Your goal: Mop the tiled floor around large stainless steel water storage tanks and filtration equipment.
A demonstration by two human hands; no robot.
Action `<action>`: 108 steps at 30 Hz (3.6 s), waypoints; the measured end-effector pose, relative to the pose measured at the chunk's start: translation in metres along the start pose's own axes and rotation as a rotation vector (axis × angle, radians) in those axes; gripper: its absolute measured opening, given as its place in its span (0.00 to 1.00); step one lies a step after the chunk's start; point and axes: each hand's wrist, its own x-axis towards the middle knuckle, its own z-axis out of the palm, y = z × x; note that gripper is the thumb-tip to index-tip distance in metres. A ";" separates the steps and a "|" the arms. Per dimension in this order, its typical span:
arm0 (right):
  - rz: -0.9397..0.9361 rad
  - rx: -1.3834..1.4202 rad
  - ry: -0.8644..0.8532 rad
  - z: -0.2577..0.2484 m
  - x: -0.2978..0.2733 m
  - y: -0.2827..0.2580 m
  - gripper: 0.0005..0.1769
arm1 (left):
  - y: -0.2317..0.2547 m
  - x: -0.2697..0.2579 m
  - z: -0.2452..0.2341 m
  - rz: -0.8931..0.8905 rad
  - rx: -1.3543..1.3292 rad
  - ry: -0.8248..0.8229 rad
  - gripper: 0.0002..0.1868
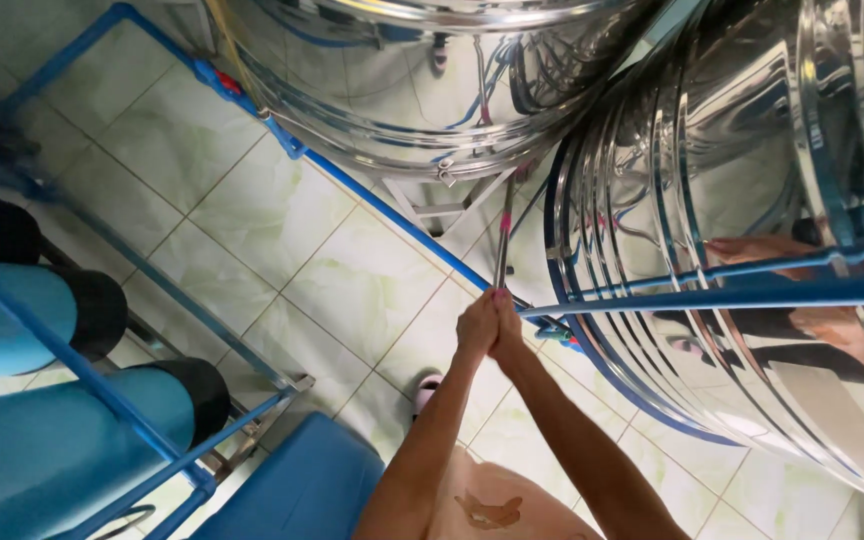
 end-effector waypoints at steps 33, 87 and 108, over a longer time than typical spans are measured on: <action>0.027 -0.020 0.217 -0.098 -0.137 0.111 0.29 | -0.060 -0.179 0.006 -0.213 -0.035 -0.069 0.31; 0.397 0.038 0.305 0.001 -0.157 0.047 0.26 | -0.050 -0.158 -0.018 -0.101 0.061 -0.085 0.25; 0.414 -0.192 0.214 -0.089 -0.154 0.059 0.30 | -0.071 -0.196 0.039 -0.138 -0.183 -0.014 0.29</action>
